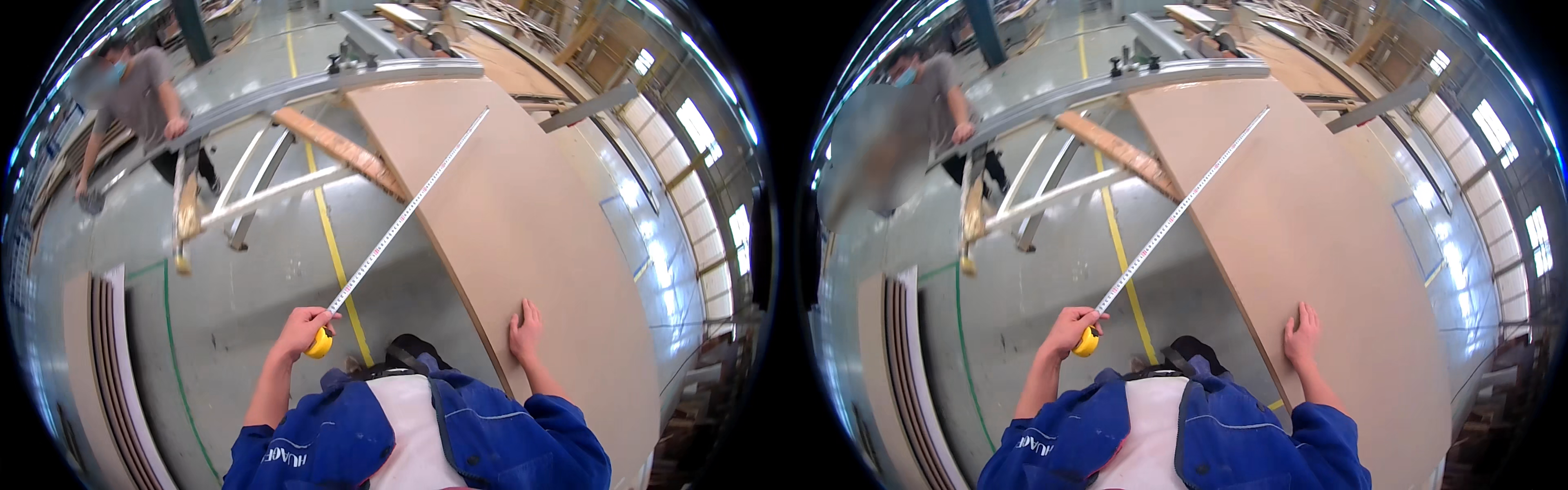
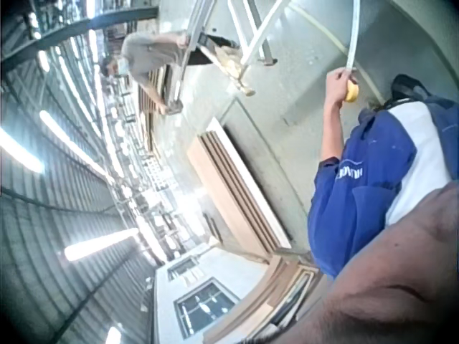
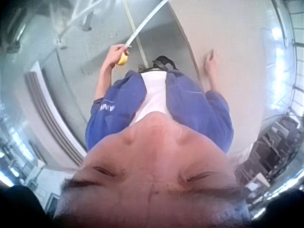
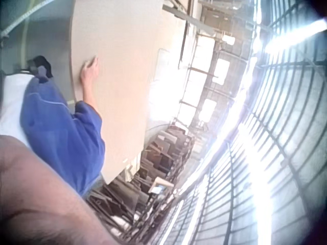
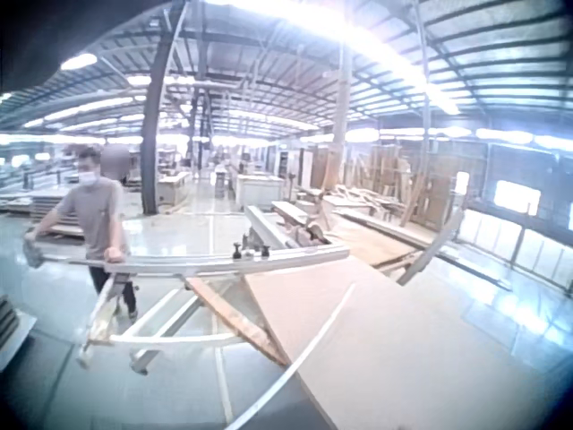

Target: The person measures a large sheet of plywood with a tape measure and marks it with a pencil. They then move the sheet to a cutting machine and, with the help of a colleague, position it for cutting. Finally, they carry the sheet to a stack of other wood pieces.

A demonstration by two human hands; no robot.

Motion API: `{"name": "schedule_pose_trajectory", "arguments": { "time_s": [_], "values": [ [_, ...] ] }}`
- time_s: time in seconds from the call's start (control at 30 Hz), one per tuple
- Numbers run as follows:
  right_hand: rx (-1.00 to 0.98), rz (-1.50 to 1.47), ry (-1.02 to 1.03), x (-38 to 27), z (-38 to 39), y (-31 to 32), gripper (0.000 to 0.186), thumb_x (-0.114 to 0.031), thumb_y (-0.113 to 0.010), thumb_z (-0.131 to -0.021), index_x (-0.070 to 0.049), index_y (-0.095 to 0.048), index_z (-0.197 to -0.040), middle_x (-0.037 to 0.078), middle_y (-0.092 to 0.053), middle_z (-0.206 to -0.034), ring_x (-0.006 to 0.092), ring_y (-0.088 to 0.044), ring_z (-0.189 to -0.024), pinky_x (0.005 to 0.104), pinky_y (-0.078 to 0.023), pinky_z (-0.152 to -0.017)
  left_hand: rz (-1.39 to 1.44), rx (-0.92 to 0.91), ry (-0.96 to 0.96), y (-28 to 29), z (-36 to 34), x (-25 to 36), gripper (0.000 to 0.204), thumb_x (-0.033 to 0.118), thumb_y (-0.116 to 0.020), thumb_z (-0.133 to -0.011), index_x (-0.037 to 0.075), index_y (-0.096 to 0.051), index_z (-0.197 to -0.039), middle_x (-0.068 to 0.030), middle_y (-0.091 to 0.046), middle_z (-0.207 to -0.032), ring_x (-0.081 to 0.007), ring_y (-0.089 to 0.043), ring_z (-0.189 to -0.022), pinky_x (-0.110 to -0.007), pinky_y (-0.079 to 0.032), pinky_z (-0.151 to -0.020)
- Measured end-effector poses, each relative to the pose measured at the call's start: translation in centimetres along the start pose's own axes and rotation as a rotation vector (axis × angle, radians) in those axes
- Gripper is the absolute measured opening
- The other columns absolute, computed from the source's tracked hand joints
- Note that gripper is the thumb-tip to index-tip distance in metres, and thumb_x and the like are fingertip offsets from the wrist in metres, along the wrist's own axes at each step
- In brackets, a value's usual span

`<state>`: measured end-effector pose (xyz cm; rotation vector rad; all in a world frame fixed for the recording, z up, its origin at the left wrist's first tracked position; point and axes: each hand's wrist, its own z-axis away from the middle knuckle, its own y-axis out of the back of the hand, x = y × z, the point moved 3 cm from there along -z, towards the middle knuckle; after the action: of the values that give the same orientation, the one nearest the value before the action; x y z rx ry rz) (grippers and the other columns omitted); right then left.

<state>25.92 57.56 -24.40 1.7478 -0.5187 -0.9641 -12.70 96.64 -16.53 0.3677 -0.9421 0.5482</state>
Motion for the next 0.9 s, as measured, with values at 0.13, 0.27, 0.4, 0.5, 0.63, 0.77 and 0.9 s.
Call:
{"name": "schedule_pose_trajectory", "arguments": {
  "time_s": [0.13, 0.27, 0.4, 0.5, 0.63, 0.77, 0.9],
  "values": [
    [0.075, 0.062, 0.001, -2.8, -5.3, -0.3, 0.04, -0.013, -0.064, -0.091, -0.002, -0.063, -0.129, 0.018, -0.064, -0.125, 0.0369, -0.058, -0.119, 0.0473, -0.047, -0.103, -0.03, -0.043, -0.009, 3.3, -10.6, 4.7, 0.03, 0.019, -0.057, -0.105, -0.004, -0.075, -0.11, -0.0053, -0.07, -0.077, -0.0102, -0.061, -0.069, -0.027, -0.048, -0.065],
    [0.076, 0.021, 0.048, -4.9, -14.5, -1.9, 0.03, -0.012, -0.065, -0.089, -0.004, -0.067, -0.117, 0.015, -0.067, -0.11, 0.0344, -0.062, -0.106, 0.044, -0.052, -0.091, -0.064, -0.052, -0.004, 5.0, -19.3, 8.0, 0.029, 0.018, -0.058, -0.104, -0.005, -0.075, -0.11, -0.0063, -0.07, -0.077, -0.0111, -0.063, -0.07, -0.027, -0.049, -0.065],
    [0.092, -0.048, 0.126, -7.7, -25.1, -5.1, 0.023, -0.012, -0.066, -0.087, -0.005, -0.069, -0.109, 0.013, -0.068, -0.102, 0.0326, -0.064, -0.098, 0.0427, -0.054, -0.085, -0.14, -0.042, 0.027, 6.7, -26.9, 13.0, 0.028, 0.017, -0.058, -0.104, -0.005, -0.075, -0.11, -0.0068, -0.07, -0.077, -0.0126, -0.064, -0.07, -0.027, -0.05, -0.065],
    [0.075, -0.031, 0.142, -8.8, -31.4, -8.1, 0.022, -0.015, -0.069, -0.086, -0.008, -0.069, -0.106, 0.011, -0.068, -0.098, 0.0297, -0.065, -0.096, 0.0407, -0.055, -0.083, -0.158, -0.024, 0.067, 7.6, -31.9, 15.3, 0.028, 0.017, -0.059, -0.103, -0.006, -0.075, -0.109, -0.0076, -0.07, -0.077, -0.0134, -0.064, -0.069, -0.027, -0.049, -0.065],
    [0.056, -0.048, 0.193, -10.4, -39.6, -11.2, 0.021, -0.014, -0.069, -0.085, -0.008, -0.068, -0.106, 0.01, -0.067, -0.1, 0.0299, -0.064, -0.098, 0.041, -0.055, -0.084, -0.157, -0.095, 0.05, 9.6, -39.8, 19.3, 0.027, 0.018, -0.06, -0.103, -0.003, -0.077, -0.107, -0.0069, -0.07, -0.077, -0.0131, -0.065, -0.071, -0.027, -0.05, -0.068],
    [0.072, -0.048, 0.186, -11.7, -47.2, -13.1, 0.025, -0.014, -0.068, -0.086, -0.007, -0.067, -0.109, 0.01, -0.067, -0.105, 0.0303, -0.063, -0.102, 0.0414, -0.055, -0.086, -0.164, -0.114, 0.066, 12.7, -48.7, 22.2, 0.028, 0.02, -0.06, -0.103, -0.003, -0.076, -0.108, -0.0059, -0.07, -0.08, -0.0126, -0.064, -0.072, -0.027, -0.05, -0.068],
    [0.073, -0.026, 0.14, -11.0, -51.1, -13.7, 0.031, -0.013, -0.067, -0.085, -0.007, -0.064, -0.116, 0.011, -0.065, -0.115, 0.0318, -0.061, -0.108, 0.0426, -0.054, -0.091, -0.212, -0.151, 0.07, 14.6, -54.6, 25.2, 0.029, 0.019, -0.058, -0.104, -0.004, -0.074, -0.107, -0.0062, -0.069, -0.078, -0.0129, -0.065, -0.07, -0.026, -0.051, -0.066]
  ]
}}
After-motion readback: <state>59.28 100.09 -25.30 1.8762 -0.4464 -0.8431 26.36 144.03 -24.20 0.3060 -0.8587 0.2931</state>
